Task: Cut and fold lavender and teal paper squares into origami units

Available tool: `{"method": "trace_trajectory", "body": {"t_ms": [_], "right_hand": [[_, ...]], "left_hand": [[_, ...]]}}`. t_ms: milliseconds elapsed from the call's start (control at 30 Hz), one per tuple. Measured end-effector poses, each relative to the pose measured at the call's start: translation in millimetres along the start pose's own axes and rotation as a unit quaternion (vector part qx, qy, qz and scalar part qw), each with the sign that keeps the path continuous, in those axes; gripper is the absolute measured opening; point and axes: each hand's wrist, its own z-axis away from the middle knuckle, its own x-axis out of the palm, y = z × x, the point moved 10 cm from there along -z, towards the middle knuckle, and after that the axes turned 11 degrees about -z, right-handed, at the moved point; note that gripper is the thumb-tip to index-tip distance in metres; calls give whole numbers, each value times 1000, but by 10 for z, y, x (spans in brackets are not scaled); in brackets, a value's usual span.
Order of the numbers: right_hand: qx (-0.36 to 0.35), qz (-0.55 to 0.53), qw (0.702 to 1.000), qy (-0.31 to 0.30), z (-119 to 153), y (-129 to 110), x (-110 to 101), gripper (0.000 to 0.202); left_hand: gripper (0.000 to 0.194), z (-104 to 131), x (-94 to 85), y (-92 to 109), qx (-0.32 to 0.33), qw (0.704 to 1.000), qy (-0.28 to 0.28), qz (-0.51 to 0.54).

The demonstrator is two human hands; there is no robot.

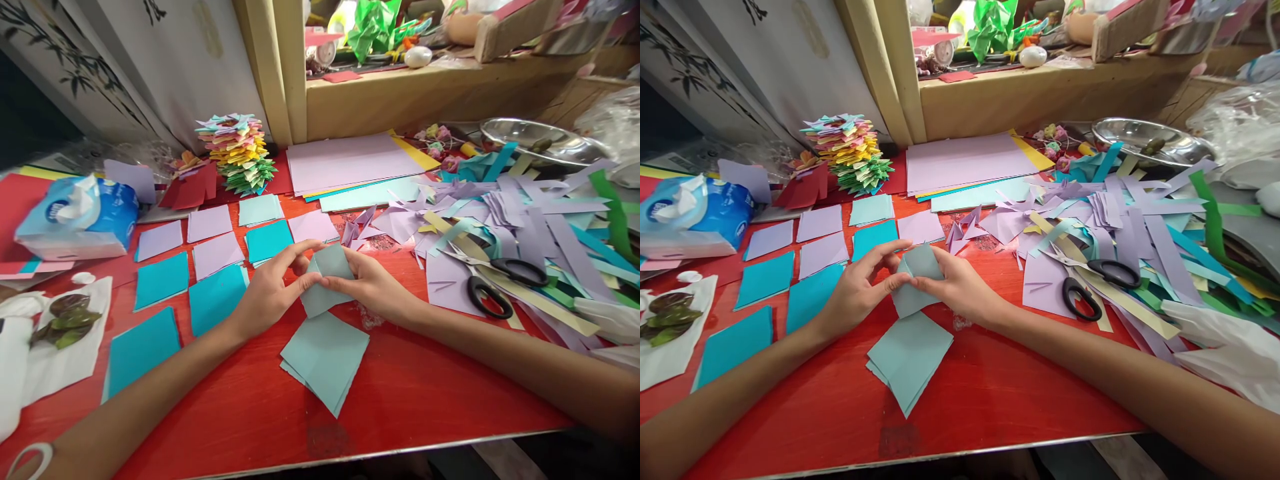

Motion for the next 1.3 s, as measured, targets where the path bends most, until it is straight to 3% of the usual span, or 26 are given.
{"method": "trace_trajectory", "body": {"t_ms": [100,600,867,1300], "right_hand": [[-1,11,1000,1,1,-3,-4,29],[12,43,999,-22,8,0,50,17],[24,-47,999,13,-16,14,-21,21],[-11,-38,996,74,-10,-21,-168,15]], "left_hand": [[22,-12,28,-61,-34,998,-16,46],[32,-17,15,-58,-46,998,-21,22],[26,-48,83,-51,-30,999,-41,14],[29,-36,112,-39,-29,998,-57,-24]]}}
